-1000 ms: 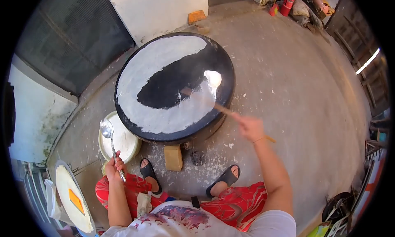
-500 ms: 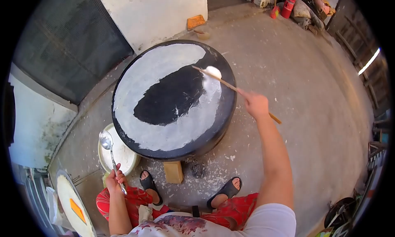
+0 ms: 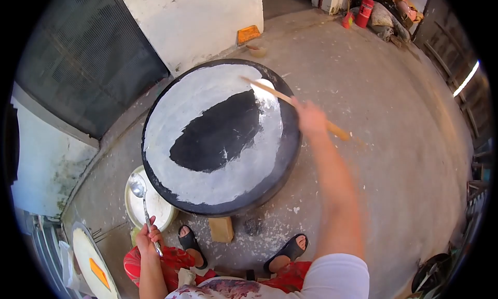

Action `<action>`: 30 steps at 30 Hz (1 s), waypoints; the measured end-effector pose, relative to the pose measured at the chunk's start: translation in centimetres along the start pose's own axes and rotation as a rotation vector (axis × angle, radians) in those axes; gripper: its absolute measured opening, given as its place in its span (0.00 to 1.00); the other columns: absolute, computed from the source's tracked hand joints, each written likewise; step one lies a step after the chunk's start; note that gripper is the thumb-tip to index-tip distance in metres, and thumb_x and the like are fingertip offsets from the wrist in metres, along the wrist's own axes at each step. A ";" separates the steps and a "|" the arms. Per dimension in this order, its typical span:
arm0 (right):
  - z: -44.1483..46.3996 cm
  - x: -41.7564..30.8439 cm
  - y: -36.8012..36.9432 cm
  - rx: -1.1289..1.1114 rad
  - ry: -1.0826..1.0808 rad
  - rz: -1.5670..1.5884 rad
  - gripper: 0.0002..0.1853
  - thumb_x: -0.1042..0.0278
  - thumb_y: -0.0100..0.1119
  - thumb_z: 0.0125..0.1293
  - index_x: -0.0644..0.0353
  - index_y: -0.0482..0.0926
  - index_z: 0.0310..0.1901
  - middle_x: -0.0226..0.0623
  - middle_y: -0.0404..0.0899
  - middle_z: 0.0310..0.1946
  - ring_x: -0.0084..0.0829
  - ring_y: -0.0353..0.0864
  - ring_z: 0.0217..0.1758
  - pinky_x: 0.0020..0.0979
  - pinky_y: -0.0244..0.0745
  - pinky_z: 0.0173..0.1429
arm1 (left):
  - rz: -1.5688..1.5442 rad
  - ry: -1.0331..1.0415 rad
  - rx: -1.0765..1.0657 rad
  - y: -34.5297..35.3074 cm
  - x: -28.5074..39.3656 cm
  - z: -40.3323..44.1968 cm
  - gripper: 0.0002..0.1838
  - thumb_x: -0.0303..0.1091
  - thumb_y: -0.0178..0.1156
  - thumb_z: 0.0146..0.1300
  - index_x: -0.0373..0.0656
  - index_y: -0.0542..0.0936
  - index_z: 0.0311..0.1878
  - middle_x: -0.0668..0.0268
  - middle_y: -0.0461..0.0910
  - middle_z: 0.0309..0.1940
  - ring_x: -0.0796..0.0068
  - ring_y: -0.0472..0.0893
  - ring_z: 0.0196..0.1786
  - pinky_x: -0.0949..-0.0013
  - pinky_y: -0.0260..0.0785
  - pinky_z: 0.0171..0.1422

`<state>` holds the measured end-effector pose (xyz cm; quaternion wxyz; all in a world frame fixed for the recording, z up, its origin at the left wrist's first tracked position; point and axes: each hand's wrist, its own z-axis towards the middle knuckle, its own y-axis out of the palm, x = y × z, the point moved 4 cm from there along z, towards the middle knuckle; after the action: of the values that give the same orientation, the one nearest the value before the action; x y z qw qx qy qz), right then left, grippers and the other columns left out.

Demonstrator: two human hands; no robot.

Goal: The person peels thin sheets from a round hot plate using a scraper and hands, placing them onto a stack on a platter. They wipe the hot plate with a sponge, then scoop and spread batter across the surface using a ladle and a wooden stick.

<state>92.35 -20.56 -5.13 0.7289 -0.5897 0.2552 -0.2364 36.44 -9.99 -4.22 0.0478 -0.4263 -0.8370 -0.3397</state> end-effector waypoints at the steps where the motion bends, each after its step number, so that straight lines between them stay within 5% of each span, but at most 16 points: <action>1: 1.5 -2.3 0.2 -0.001 0.039 0.029 0.28 0.75 0.42 0.58 0.38 0.62 0.61 0.41 0.71 0.46 0.41 0.76 0.44 0.41 0.72 0.46 | 0.000 0.005 -0.001 0.1 0.0 -0.1 0.17 0.39 0.38 0.67 0.38 0.70 0.49 0.65 0.67 0.21 0.80 0.62 0.16 0.79 0.55 0.15; 4: 2.9 -5.9 -0.6 -0.072 0.045 0.136 0.25 0.72 0.39 0.61 0.45 0.62 0.61 0.44 0.73 0.45 0.44 0.76 0.45 0.43 0.71 0.48 | 0.007 -0.020 -0.020 0.1 -0.1 0.0 0.18 0.39 0.38 0.67 0.37 0.70 0.49 0.65 0.68 0.21 0.80 0.62 0.16 0.79 0.55 0.16; 8: -1.2 -3.6 -1.4 -0.025 0.326 0.344 0.20 0.70 0.43 0.60 0.46 0.71 0.55 0.50 0.77 0.40 0.49 0.76 0.45 0.42 0.71 0.48 | -0.013 -0.027 -0.021 -0.8 0.4 0.0 0.18 0.39 0.38 0.67 0.37 0.70 0.49 0.65 0.68 0.21 0.80 0.62 0.16 0.79 0.55 0.16; 11: -4.7 -2.8 0.8 0.035 0.200 0.412 0.17 0.69 0.43 0.63 0.49 0.75 0.51 0.47 0.79 0.35 0.43 0.80 0.38 0.38 0.73 0.42 | -0.022 -0.044 -0.037 -1.1 0.7 -0.1 0.18 0.39 0.38 0.67 0.37 0.70 0.50 0.65 0.68 0.21 0.79 0.62 0.17 0.78 0.55 0.16; 14: -6.4 -1.3 1.9 0.051 0.353 0.716 0.16 0.68 0.43 0.64 0.51 0.74 0.52 0.41 0.79 0.29 0.31 0.80 0.29 0.31 0.74 0.35 | -0.019 -0.067 -0.065 -1.2 0.9 -0.3 0.18 0.39 0.38 0.67 0.38 0.70 0.50 0.65 0.68 0.22 0.79 0.62 0.17 0.78 0.55 0.16; 16: -6.9 -3.0 1.6 -0.047 0.380 0.715 0.16 0.67 0.44 0.62 0.52 0.74 0.51 0.48 0.78 0.41 0.43 0.78 0.45 0.37 0.71 0.49 | -0.018 -0.078 -0.085 -1.4 1.0 -0.4 0.18 0.39 0.38 0.67 0.38 0.70 0.50 0.65 0.68 0.22 0.79 0.62 0.17 0.78 0.56 0.17; 18: -7.2 -4.5 1.1 -0.107 0.384 0.789 0.16 0.68 0.44 0.62 0.52 0.74 0.51 0.47 0.78 0.41 0.42 0.78 0.46 0.36 0.71 0.49 | -0.012 -0.087 -0.107 -1.8 1.2 -0.5 0.18 0.39 0.38 0.67 0.38 0.70 0.50 0.64 0.68 0.23 0.79 0.63 0.18 0.78 0.56 0.17; 20: -7.1 -4.9 0.5 -0.159 0.504 1.038 0.17 0.67 0.42 0.65 0.51 0.74 0.53 0.33 0.76 0.23 0.22 0.72 0.21 0.26 0.70 0.28 | -0.001 -0.086 -0.117 -2.3 1.4 -0.4 0.18 0.39 0.38 0.67 0.37 0.70 0.50 0.64 0.68 0.23 0.79 0.63 0.18 0.78 0.56 0.17; 26: -5.8 -8.6 4.1 -0.060 0.241 0.802 0.16 0.69 0.45 0.63 0.53 0.76 0.51 0.32 0.74 0.22 0.22 0.71 0.21 0.27 0.69 0.29 | -0.028 -0.107 -0.129 -3.1 1.7 -0.9 0.18 0.39 0.38 0.67 0.37 0.70 0.50 0.64 0.68 0.23 0.78 0.63 0.18 0.78 0.56 0.17; 28: -7.5 -9.7 0.7 -0.149 0.288 0.879 0.16 0.69 0.45 0.62 0.54 0.76 0.50 0.36 0.79 0.27 0.25 0.76 0.27 0.27 0.71 0.35 | -0.007 -0.087 -0.094 -2.8 1.7 -1.2 0.17 0.39 0.39 0.67 0.37 0.72 0.47 0.67 0.67 0.21 0.81 0.62 0.17 0.79 0.56 0.16; 30: -9.1 -8.4 -1.5 -0.098 0.450 0.785 0.16 0.66 0.43 0.62 0.54 0.77 0.48 0.44 0.78 0.43 0.39 0.77 0.48 0.34 0.69 0.53 | -0.006 -0.084 -0.099 -2.8 2.1 -1.4 0.17 0.39 0.39 0.67 0.37 0.72 0.47 0.68 0.67 0.22 0.82 0.62 0.17 0.80 0.56 0.16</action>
<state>80.02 -22.10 -4.51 0.6610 -0.4159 0.6224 -0.0520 32.73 -10.62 -3.85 -0.0098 -0.4394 -0.8217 -0.3628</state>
